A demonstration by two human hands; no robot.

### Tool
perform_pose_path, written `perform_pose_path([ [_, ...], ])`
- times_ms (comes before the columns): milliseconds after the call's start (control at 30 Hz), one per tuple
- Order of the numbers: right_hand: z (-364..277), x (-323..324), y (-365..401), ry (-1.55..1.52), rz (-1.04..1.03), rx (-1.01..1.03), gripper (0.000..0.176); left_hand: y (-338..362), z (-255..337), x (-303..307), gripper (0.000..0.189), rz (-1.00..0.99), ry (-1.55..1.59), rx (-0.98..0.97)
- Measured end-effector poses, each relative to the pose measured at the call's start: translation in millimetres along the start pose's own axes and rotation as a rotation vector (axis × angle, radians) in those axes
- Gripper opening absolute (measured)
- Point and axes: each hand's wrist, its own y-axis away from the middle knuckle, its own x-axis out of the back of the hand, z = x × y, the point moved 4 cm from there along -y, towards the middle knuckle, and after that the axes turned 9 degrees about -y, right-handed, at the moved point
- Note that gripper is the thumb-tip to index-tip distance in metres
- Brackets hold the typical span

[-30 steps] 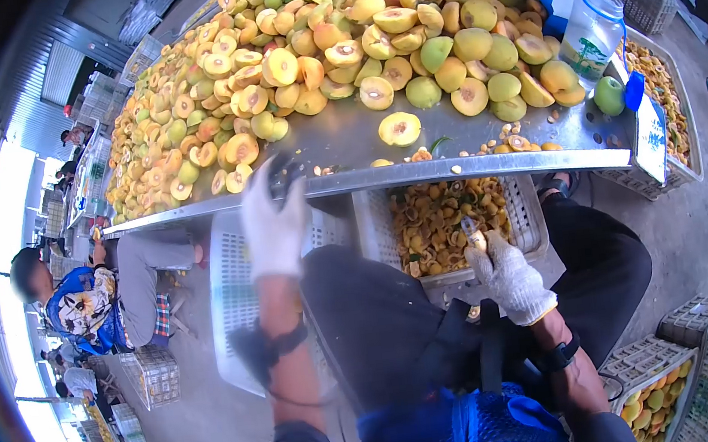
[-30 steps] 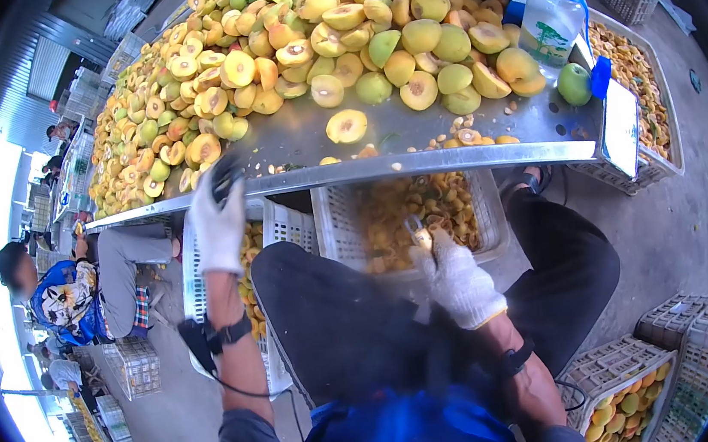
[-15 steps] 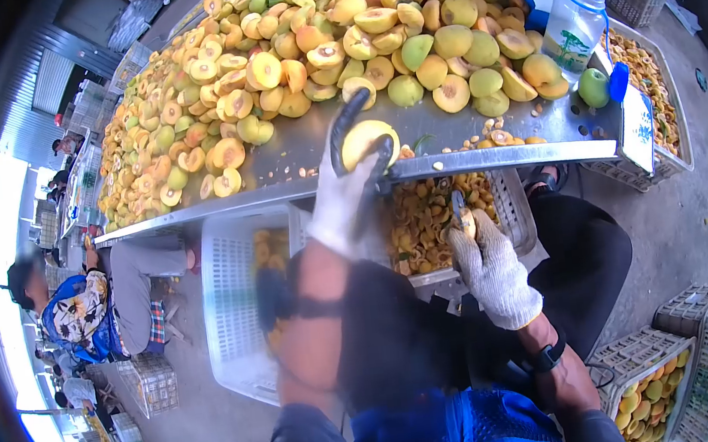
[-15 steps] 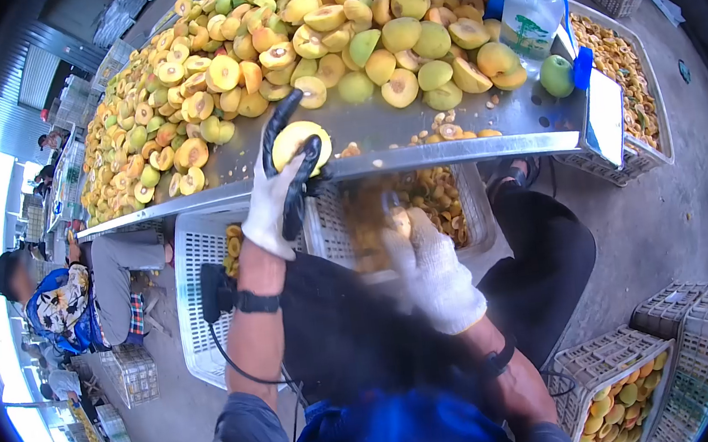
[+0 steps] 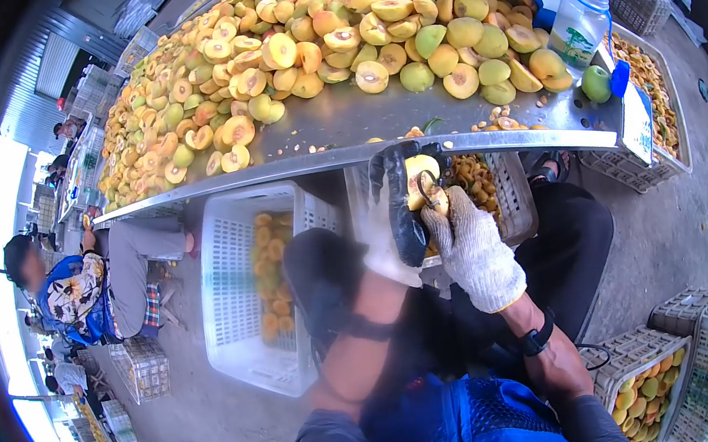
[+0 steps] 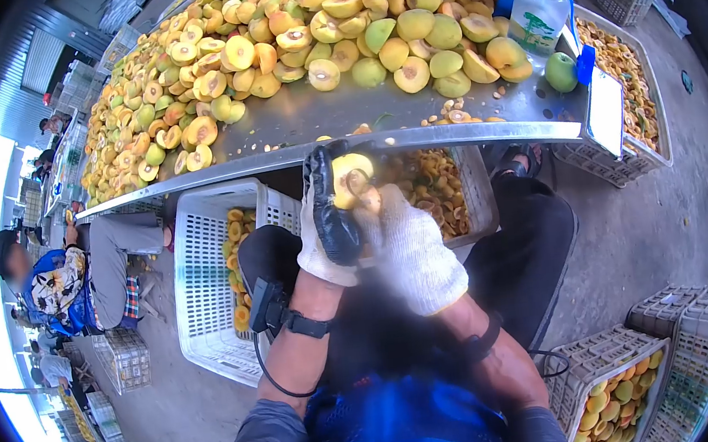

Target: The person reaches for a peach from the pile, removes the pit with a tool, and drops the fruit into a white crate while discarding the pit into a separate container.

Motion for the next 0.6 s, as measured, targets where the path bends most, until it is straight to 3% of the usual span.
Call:
perform_pose_path([
  [33,5,-2,0,-0.040,-0.007,-0.079,0.018,1,-7,-1,0.030,0.019,0.013,0.055],
  [100,10,-3,-1,-0.122,-0.018,-0.187,0.019,1,-2,-2,0.027,0.045,-0.140,-0.054],
  [167,9,-4,-2,-0.212,-0.033,-0.242,0.020,4,20,-1,0.028,0.066,-0.475,-0.384],
  [300,16,-7,0,-0.177,-0.053,-0.195,0.021,2,6,0,0.033,0.014,-0.712,-0.541],
  [367,10,-4,0,-0.140,-0.060,-0.164,0.022,0,-9,2,0.035,-0.068,0.156,0.058],
  [467,9,3,0,-0.231,-0.157,-0.287,0.022,-7,8,7,0.038,-0.261,0.029,-0.078],
  [533,8,-1,3,-0.166,-0.143,-0.209,0.023,-14,5,13,0.035,-0.237,-0.288,-0.245],
  [600,11,-7,5,-0.099,-0.114,-0.136,0.023,-9,-3,9,0.032,-0.127,0.476,0.480],
])
